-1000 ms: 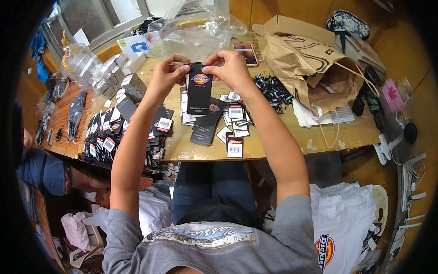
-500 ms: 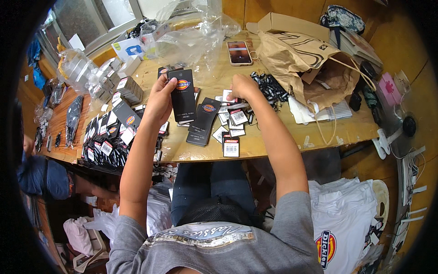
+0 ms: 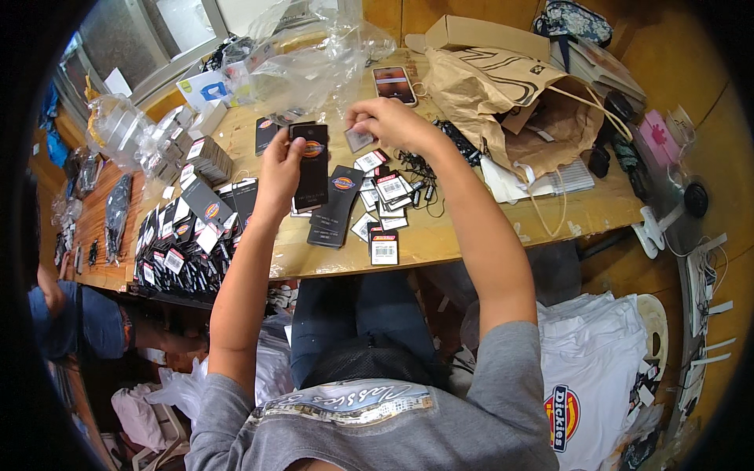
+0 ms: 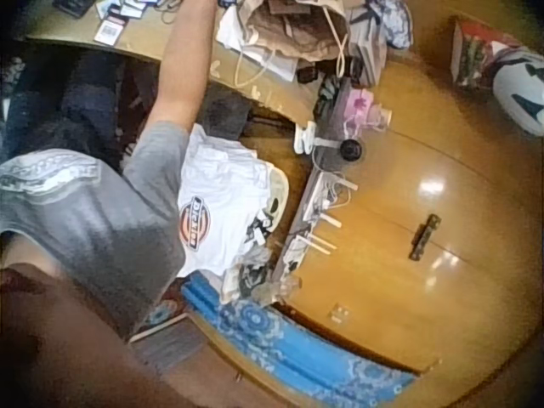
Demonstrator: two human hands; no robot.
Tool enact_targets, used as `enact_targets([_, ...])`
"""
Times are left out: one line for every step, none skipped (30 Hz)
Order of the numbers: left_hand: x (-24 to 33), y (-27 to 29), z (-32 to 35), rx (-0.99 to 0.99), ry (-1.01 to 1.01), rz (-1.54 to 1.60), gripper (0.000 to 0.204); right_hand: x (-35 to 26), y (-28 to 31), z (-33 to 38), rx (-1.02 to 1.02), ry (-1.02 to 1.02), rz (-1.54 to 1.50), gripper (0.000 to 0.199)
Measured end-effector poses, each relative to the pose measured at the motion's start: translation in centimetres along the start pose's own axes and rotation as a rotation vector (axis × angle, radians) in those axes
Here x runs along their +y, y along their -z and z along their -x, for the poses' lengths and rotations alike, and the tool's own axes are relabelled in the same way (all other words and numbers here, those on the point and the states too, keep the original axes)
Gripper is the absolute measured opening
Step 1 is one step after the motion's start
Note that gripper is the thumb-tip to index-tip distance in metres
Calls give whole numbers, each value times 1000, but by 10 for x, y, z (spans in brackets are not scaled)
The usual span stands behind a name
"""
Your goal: The person sits at a table and repeatedly picks up small black tags and plastic fasteners. They thread the fasteners through the tags and place the assembled items into a pile on the table.
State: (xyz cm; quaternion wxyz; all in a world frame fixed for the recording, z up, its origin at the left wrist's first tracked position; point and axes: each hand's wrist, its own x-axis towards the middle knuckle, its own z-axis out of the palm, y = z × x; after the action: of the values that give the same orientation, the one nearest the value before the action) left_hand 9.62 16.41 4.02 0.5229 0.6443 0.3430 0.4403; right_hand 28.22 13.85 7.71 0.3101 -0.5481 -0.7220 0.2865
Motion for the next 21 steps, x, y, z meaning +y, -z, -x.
enact_targets([-3,-1,0,-47,-8,-62,20,-13,-1,6,-54,-116,-159,11])
enact_targets([-4,-2,0,-93,-16,-125,21,-19,-1,8,-73,-37,-125,18])
enact_targets([0,-7,2,-133,30,8,20,-18,-2,11,-2,97,-25,21])
enact_targets([8,-14,6,-171,77,140,20,-17,-3,14,68,230,76,24])
enact_targets([13,-19,8,-208,125,273,20,-16,-5,17,137,363,177,27])
enact_targets([13,-21,9,-238,141,332,19,-30,-5,25,137,142,72,30])
enact_targets([13,-23,11,-257,159,348,19,-30,-6,28,155,147,57,30])
enact_targets([13,-25,14,-274,177,365,18,-28,-7,31,174,153,42,30])
enact_targets([13,-27,16,-294,194,380,18,-27,-8,35,194,159,26,30])
enact_targets([10,-29,18,-285,171,343,16,-25,-7,39,203,180,37,22])
enact_targets([11,-29,21,-265,179,325,16,-19,-5,45,272,98,76,18])
enact_targets([14,-29,23,-251,186,304,17,-8,-3,53,347,12,115,15])
enact_targets([16,-29,24,-232,191,285,17,2,-1,60,418,-70,157,13])
enact_targets([17,-26,26,-242,206,316,17,15,2,71,362,-199,315,14])
enact_targets([18,-23,27,-251,227,335,17,20,1,79,302,-328,470,18])
enact_targets([20,-21,29,-261,248,354,17,23,-4,83,235,-431,502,19])
enact_targets([21,-20,30,-271,270,373,17,24,-9,86,168,-533,533,20])
enact_targets([22,-22,32,-268,247,423,15,24,-12,89,101,-637,561,21])
enact_targets([22,-24,34,-290,251,446,16,30,-14,89,153,-622,564,21])
enact_targets([22,-25,36,-313,254,470,16,39,-16,90,205,-606,566,21])
enact_targets([22,-26,38,-334,256,492,16,46,-18,89,257,-589,569,21])
